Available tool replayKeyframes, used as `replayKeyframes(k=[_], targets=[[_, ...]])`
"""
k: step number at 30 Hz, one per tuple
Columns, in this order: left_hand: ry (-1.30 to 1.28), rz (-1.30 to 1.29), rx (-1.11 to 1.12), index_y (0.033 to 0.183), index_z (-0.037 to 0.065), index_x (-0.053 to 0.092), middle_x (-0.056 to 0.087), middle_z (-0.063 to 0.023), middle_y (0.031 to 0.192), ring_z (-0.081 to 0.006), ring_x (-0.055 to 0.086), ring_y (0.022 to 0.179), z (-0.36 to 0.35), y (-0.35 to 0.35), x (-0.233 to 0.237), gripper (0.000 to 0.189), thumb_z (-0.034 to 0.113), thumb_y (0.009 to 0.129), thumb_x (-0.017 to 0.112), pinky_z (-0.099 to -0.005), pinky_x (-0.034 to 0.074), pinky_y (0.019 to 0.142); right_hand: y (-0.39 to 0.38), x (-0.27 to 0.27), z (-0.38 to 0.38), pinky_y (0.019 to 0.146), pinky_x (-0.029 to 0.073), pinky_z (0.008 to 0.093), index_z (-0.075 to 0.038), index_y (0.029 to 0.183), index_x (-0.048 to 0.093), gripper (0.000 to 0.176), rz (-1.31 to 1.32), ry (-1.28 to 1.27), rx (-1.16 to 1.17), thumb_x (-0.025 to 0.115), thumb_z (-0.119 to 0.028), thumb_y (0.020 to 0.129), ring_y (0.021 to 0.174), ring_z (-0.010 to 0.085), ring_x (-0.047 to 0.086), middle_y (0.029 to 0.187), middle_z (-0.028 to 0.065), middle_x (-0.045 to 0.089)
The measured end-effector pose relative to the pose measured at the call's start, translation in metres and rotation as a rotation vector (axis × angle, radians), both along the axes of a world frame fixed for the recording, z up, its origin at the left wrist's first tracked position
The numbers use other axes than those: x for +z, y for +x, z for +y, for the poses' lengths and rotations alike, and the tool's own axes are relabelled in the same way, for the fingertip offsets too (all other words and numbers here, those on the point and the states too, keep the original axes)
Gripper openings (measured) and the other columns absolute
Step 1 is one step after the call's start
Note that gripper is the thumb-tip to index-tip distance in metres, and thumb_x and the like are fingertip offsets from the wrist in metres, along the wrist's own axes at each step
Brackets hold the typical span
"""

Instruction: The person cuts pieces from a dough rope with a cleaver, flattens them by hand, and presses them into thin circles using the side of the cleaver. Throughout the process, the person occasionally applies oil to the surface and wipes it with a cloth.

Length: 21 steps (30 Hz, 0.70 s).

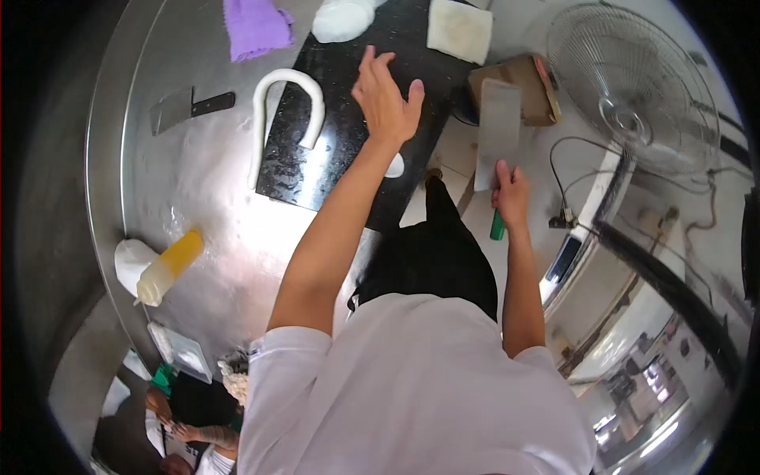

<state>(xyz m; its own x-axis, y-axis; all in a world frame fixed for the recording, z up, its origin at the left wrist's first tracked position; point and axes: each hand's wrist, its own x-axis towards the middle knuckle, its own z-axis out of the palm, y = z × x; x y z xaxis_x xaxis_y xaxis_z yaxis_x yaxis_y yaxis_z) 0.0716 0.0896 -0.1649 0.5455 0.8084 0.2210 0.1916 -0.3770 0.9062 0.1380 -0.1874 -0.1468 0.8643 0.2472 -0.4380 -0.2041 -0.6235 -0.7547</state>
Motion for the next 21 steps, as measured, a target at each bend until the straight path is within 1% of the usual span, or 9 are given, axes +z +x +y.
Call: replayKeyframes(k=[1,3,7,9,10,11,13,15,21], targets=[[-0.004,-0.007,-0.020,0.127,0.006,0.056,0.032,-0.0200,0.158,-0.0408,0.031,0.145,-0.012,-0.014,-0.002,0.071,0.049,0.074,0.074,-0.0611,0.012,0.119,-0.015,0.000,-0.013,0.042,0.039,0.0309,-0.002,0.090,0.062,0.044,0.096,0.043,-0.021,0.067,-0.045,0.097,0.043,0.0128,0.050,0.059,0.0029,0.053],[0.471,0.585,-0.207,0.141,0.008,0.048,0.032,-0.0232,0.158,-0.0412,0.029,0.147,-0.045,-0.059,-0.009,0.078,0.049,0.080,0.074,-0.0624,0.012,0.119,-0.038,-0.006,-0.037,0.046,0.043,0.0315,-0.001,0.096,0.065,0.044,0.103,0.005,0.018,0.069,-0.044,0.096,0.048,0.0143,0.054,0.063,0.0051,0.057],[0.387,0.397,-0.140,0.144,0.001,0.039,0.030,-0.0282,0.154,-0.0367,0.030,0.145,-0.030,-0.064,-0.007,0.068,0.036,0.092,0.065,-0.0544,0.018,0.121,-0.051,0.000,-0.035,0.065,0.053,0.0357,0.002,0.112,0.068,0.052,0.064,-0.124,0.235,0.077,-0.044,0.088,0.067,0.0207,0.067,0.080,0.0132,0.071],[-0.474,-0.298,0.198,0.144,-0.003,0.032,0.037,-0.0260,0.144,-0.0367,0.039,0.136,-0.013,-0.045,-0.024,0.066,0.029,0.094,0.062,-0.0491,0.030,0.115,-0.048,-0.012,-0.017,0.075,0.054,0.0388,0.003,0.113,0.068,0.057,-0.189,-0.001,0.472,0.080,-0.045,0.084,0.079,0.0270,0.070,0.089,0.0171,0.073],[-0.365,-0.196,0.357,0.144,-0.005,0.027,0.041,-0.0230,0.133,-0.0339,0.044,0.130,-0.003,-0.051,-0.006,0.062,0.019,0.096,0.057,-0.0443,0.037,0.110,-0.049,0.001,0.000,0.077,0.053,0.0401,0.001,0.113,0.069,0.058,-0.028,0.031,0.513,0.082,-0.046,0.081,0.080,0.0305,0.070,0.089,0.0186,0.073],[-0.328,-0.145,0.379,0.144,-0.007,0.031,0.039,-0.0248,0.142,-0.0382,0.041,0.135,-0.007,-0.053,0.020,0.061,0.021,0.095,0.057,-0.0472,0.032,0.113,-0.053,-0.007,0.013,0.077,0.053,0.0401,0.001,0.113,0.069,0.058,-0.014,0.033,0.497,0.082,-0.046,0.081,0.080,0.0305,0.070,0.089,0.0186,0.073],[0.147,0.217,0.160,0.146,-0.005,0.034,0.032,-0.0273,0.153,-0.0430,0.034,0.142,-0.024,-0.066,0.017,0.069,0.031,0.093,0.059,-0.0559,0.023,0.117,-0.043,-0.023,0.039,0.080,0.054,0.0431,-0.002,0.109,0.072,0.053,0.070,0.147,0.798,0.083,-0.043,0.078,0.084,0.0348,0.071,0.093,0.0204,0.073],[0.544,0.684,-0.223,0.153,0.005,0.036,0.023,-0.0241,0.163,-0.0422,0.018,0.152,-0.048,-0.091,-0.020,0.098,0.061,0.079,0.068,-0.0764,0.008,0.112,-0.038,-0.013,0.059,0.081,0.054,0.0452,-0.003,0.108,0.071,0.054,0.012,0.008,0.918,0.085,-0.043,0.074,0.087,0.0366,0.071,0.095,0.0207,0.073],[0.511,0.899,-0.279,0.158,0.020,0.033,0.018,-0.0183,0.167,-0.0421,0.013,0.154,-0.039,-0.066,-0.008,0.105,0.068,0.073,0.071,-0.0758,0.009,0.113,-0.032,-0.019,0.069,0.081,0.054,0.0494,-0.001,0.109,0.060,0.070,-0.183,-0.179,1.017,0.091,-0.044,0.063,0.094,0.0435,0.068,0.099,0.0213,0.072]])
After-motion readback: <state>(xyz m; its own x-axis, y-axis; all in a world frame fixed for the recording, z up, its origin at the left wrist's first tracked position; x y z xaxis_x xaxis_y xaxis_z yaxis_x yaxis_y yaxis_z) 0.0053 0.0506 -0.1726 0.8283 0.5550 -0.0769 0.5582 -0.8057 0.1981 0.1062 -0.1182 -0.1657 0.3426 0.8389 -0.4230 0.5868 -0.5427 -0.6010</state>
